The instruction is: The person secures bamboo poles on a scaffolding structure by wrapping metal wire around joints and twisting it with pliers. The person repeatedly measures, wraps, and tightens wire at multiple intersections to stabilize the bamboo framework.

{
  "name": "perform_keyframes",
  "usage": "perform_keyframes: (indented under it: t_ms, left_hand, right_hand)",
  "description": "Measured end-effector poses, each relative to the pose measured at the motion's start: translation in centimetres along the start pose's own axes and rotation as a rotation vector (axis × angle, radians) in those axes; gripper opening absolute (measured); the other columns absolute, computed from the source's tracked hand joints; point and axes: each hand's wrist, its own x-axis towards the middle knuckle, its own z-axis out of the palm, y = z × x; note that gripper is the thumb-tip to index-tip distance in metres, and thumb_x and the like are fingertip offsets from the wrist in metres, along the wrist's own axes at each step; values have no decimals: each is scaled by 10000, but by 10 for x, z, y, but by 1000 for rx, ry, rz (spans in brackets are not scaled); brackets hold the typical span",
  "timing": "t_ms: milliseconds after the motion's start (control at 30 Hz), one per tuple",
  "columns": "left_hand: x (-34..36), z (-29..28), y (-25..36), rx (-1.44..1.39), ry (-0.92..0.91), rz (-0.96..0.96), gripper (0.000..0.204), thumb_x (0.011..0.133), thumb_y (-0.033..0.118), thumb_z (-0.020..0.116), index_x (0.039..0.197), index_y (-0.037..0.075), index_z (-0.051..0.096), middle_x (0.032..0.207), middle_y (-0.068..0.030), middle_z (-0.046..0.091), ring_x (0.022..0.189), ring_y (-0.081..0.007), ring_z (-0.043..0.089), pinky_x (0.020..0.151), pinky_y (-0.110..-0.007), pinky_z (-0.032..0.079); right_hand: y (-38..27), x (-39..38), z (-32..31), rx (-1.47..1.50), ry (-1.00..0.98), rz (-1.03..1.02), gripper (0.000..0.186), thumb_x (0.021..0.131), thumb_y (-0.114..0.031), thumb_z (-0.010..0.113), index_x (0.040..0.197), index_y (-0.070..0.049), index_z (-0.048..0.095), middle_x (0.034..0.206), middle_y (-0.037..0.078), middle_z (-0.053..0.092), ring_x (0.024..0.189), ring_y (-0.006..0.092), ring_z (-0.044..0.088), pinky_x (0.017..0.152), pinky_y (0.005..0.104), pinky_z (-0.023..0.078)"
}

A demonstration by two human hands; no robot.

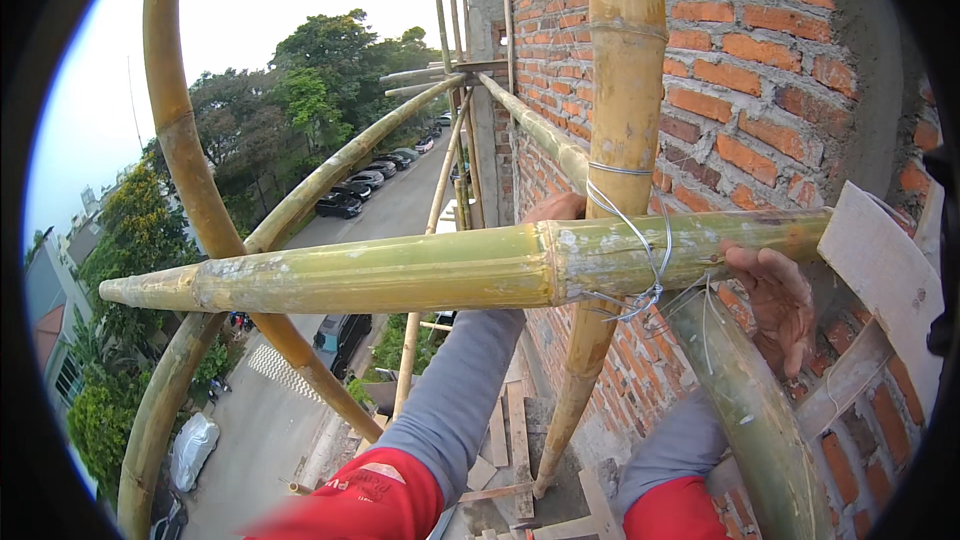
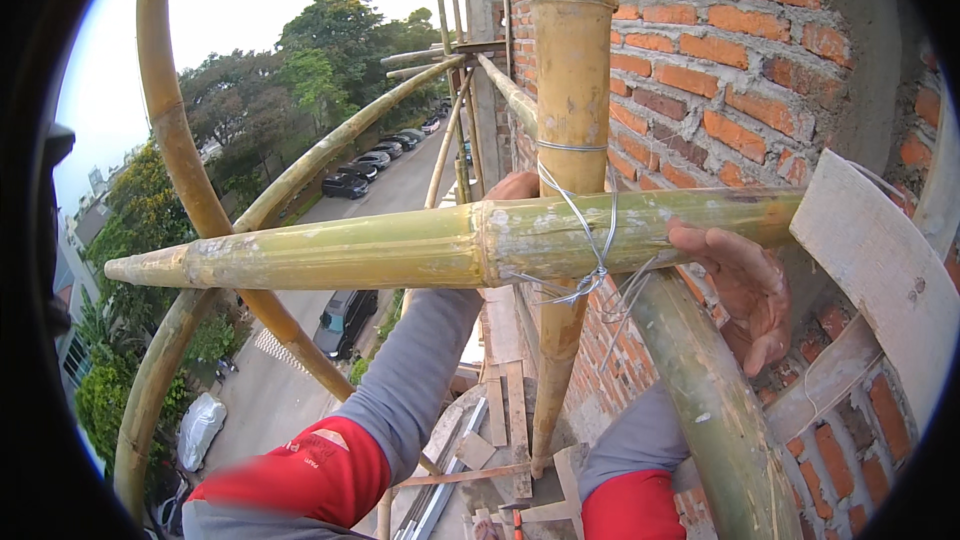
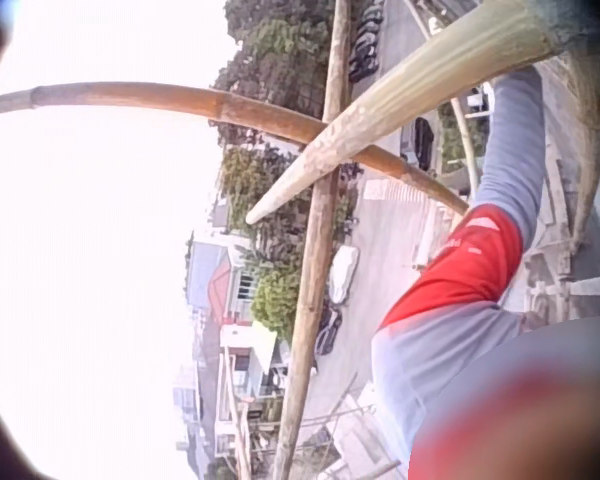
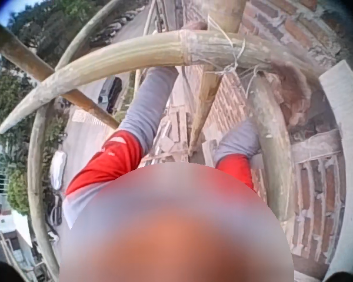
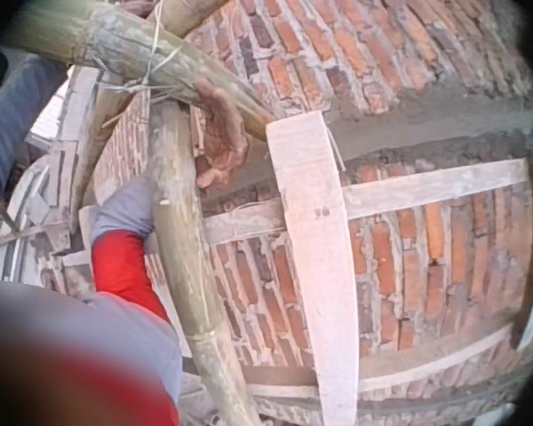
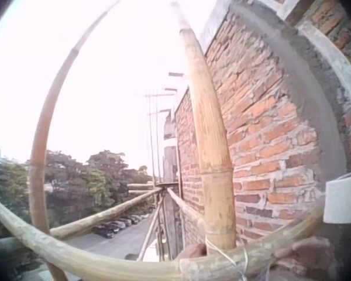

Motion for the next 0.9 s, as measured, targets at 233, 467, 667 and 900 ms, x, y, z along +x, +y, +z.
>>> perform_keyframes:
  t_ms: [233,467,667,900]
  left_hand:
    - [13,-11,3,-35,-67,3,472,856,312,770,1174,-28,691,1066,-282,724,1015,-401,708,905,-452,539]
    - [17,-17,4,89,-101,34,378,826,267,765,1066,-20,718,1046,-251,725,1016,-400,701,864,-478,547]
    - [16,-23,4,82,-108,64,379,817,265,776,1067,-14,717,1039,-250,731,1016,-400,703,870,-470,550]
    - [11,-29,8,24,-131,32,357,829,243,760,1073,-15,716,1014,-245,736,1011,-411,706,865,-483,545]
  right_hand:
    - [-3,37,-8,-34,-138,144,1364,572,-433,1002,1560,130,248,1512,416,391,1493,477,323,1239,534,223]
    - [2,54,-15,39,-199,218,1501,527,-464,1015,1582,130,127,1393,420,513,1436,478,419,1184,575,329]
    - [-2,88,-18,-371,-533,145,1430,565,-457,1004,1564,132,167,1265,337,640,1307,424,572,1091,512,445]
    - [-7,75,-52,-98,-725,278,508,857,-327,837,1219,-15,662,796,59,673,847,189,682,826,355,533]
